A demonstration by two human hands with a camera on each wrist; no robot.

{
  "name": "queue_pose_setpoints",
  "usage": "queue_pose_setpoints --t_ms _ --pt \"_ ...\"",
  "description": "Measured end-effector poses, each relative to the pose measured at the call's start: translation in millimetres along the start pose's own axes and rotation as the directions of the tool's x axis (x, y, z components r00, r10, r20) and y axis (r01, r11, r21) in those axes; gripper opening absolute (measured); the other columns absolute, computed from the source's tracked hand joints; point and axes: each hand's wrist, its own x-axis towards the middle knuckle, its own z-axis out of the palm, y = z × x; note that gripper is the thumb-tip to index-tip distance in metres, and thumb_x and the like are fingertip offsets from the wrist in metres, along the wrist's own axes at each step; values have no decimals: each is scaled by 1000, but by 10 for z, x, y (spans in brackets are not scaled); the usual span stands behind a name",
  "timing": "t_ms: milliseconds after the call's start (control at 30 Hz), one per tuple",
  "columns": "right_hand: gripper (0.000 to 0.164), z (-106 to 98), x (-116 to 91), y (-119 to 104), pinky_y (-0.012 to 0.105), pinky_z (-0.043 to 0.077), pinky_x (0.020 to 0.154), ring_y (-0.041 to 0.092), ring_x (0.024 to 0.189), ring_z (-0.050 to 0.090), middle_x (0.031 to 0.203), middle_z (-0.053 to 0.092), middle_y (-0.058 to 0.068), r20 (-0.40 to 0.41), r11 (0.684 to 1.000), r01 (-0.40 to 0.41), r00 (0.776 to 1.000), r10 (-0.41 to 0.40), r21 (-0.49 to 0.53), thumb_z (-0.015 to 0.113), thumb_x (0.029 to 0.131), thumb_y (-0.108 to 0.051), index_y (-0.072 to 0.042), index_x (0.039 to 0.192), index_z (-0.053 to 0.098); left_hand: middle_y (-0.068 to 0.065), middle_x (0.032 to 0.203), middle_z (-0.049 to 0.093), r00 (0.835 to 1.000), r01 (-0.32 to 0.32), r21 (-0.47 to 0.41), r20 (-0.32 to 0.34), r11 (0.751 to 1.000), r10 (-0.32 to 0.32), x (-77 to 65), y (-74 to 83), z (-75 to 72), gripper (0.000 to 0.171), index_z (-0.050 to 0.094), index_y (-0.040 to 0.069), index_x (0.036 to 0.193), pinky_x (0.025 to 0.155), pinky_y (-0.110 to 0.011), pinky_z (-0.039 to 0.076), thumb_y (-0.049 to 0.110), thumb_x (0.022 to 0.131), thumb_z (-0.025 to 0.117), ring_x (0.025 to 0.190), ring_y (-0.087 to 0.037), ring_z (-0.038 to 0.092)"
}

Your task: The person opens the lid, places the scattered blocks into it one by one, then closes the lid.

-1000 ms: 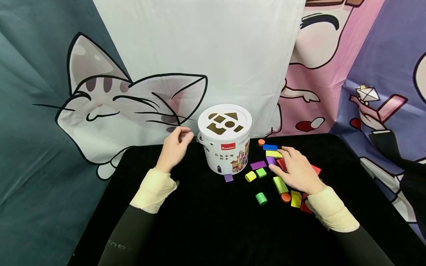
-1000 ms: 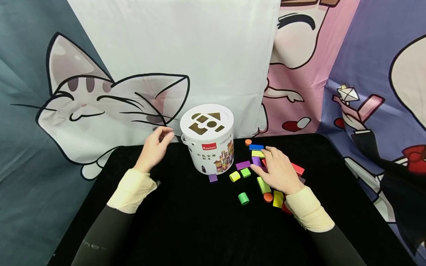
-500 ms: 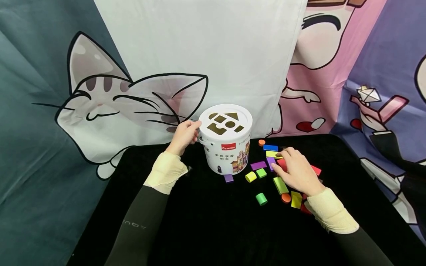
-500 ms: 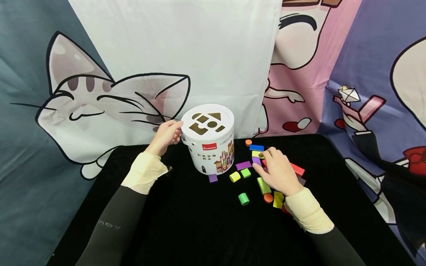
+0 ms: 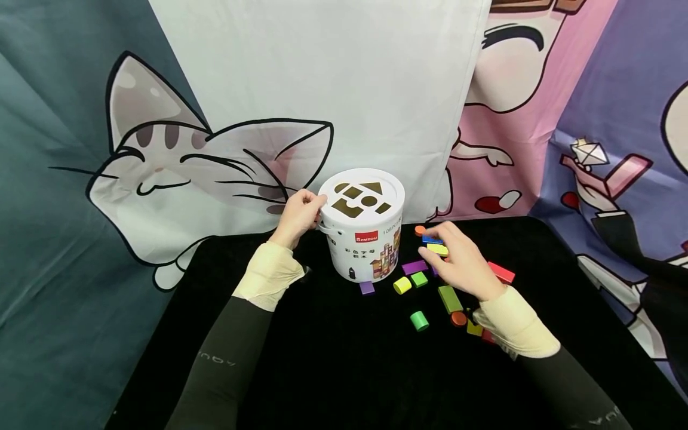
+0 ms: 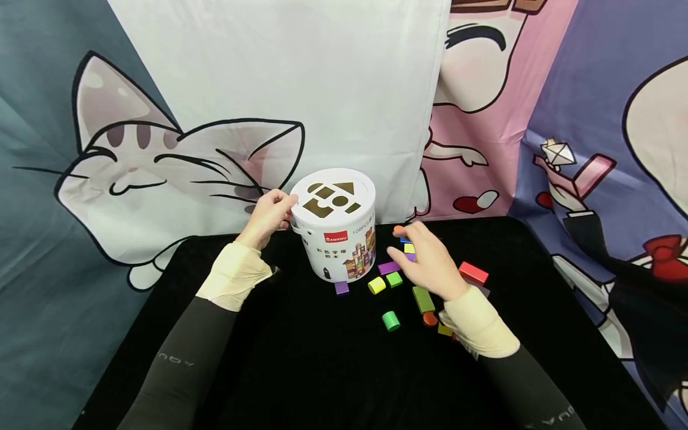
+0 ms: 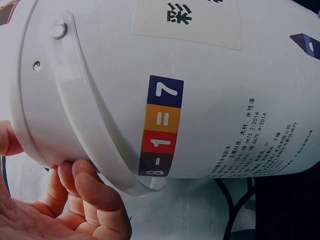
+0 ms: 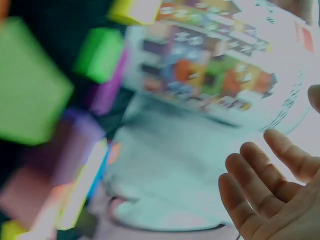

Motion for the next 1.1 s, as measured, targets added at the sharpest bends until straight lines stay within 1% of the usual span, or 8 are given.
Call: queue_pose_setpoints --t_ms 133,300,333,467,600,767,967,1100 --pt "47 21 274 -165 39 47 89 19 107 56 120 56 3 -68 996 18 998 -12 86 59 94 -45 -11 127 58 -6 83 56 1000 -10 39 -21 999 10 -9 -7 20 32 55 9 95 59 -25 45 40 87 61 75 -18 58" --pt "55 89 586 -265 43 48 92 29 116 55 131 52 15 -128 970 -74 986 106 233 55 96 -41 -2 136 52 -5 104 56 999 -15 116 -49 993 21 -11 -71 8 49 56 8 107 84 -32 43 53 86 59 98 -20 52" --pt "57 96 634 -284 43 47 94 29 118 54 133 51 14 -126 962 -106 982 141 251 53 97 -43 -3 138 51 -4 109 55 999 -1 121 -46 993 7 -11 -84 5 54 55 8 110 90 -33 40 56 86 58 102 -19 49" --pt "62 95 777 -356 45 45 98 30 121 54 137 49 15 -99 938 -185 970 222 294 50 97 -45 -3 142 48 -4 115 50 995 101 67 14 993 -102 -7 -112 -4 68 51 8 125 88 -34 42 64 87 51 100 -17 48" --pt "63 89 858 -410 46 45 99 31 122 54 137 49 16 -54 928 -208 970 235 308 52 96 -44 0 142 47 -5 117 53 969 229 -46 111 972 -223 16 -103 -12 73 46 6 138 76 -31 46 62 92 43 91 -15 52" --pt "62 130 879 -423 39 46 98 27 119 54 132 52 16 5 927 -222 973 232 301 53 96 -43 -1 142 48 -2 99 57 964 264 -191 87 945 -252 35 -60 -24 63 46 4 137 64 -24 45 51 95 50 71 -9 54" --pt "61 172 874 -399 37 45 100 23 118 54 131 55 13 11 910 -237 969 248 340 52 97 -43 -2 142 48 2 87 59 964 265 -334 61 905 -260 56 -79 -39 28 54 9 109 53 -17 41 34 97 55 55 -3 46" --pt "64 180 866 -401 38 45 101 25 120 55 135 54 14 18 904 -238 969 248 355 52 96 -46 -3 144 47 2 81 59 964 263 -326 57 908 -259 64 -129 -16 21 61 9 98 55 -18 45 29 96 55 57 -4 49"
